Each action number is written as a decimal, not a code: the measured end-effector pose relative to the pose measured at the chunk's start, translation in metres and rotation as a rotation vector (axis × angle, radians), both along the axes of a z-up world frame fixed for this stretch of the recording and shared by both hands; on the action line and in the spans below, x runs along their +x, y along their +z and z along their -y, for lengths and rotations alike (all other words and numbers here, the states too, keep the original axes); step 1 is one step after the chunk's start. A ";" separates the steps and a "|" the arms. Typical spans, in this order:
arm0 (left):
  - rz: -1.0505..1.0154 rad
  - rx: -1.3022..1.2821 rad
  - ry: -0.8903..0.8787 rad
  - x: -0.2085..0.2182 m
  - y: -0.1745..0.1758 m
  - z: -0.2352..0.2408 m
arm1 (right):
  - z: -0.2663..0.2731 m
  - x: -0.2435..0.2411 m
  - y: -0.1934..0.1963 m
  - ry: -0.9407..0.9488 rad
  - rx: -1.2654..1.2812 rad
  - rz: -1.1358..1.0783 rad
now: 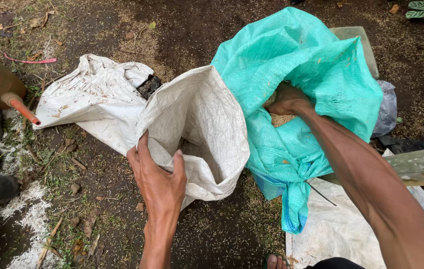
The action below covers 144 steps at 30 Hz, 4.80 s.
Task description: The person transfers handfuls of rice husks from a turquoise plastic bag into a white woven bag by hand.
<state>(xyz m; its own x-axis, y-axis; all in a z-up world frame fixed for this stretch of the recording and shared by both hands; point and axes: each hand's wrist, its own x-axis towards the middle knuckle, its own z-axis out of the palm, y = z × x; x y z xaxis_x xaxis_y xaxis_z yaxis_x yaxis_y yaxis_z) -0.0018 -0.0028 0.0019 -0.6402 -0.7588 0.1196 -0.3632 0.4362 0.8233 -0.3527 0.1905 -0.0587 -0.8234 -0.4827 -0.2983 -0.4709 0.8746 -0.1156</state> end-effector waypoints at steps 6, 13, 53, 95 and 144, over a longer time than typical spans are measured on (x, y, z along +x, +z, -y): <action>-0.034 0.013 -0.028 -0.004 0.000 0.000 | -0.006 -0.019 0.059 -0.198 0.075 0.176; -0.028 0.007 -0.003 -0.005 0.003 -0.004 | -0.019 -0.013 0.069 -0.038 0.132 0.109; -0.112 -0.005 -0.095 -0.003 0.000 -0.026 | 0.070 0.149 0.150 0.137 -0.464 0.738; 0.020 0.111 -0.128 -0.016 0.005 -0.007 | -0.018 0.108 0.110 0.065 -0.141 -0.123; 0.024 0.191 -0.123 -0.017 0.003 -0.008 | -0.001 -0.022 -0.031 0.276 0.143 -0.188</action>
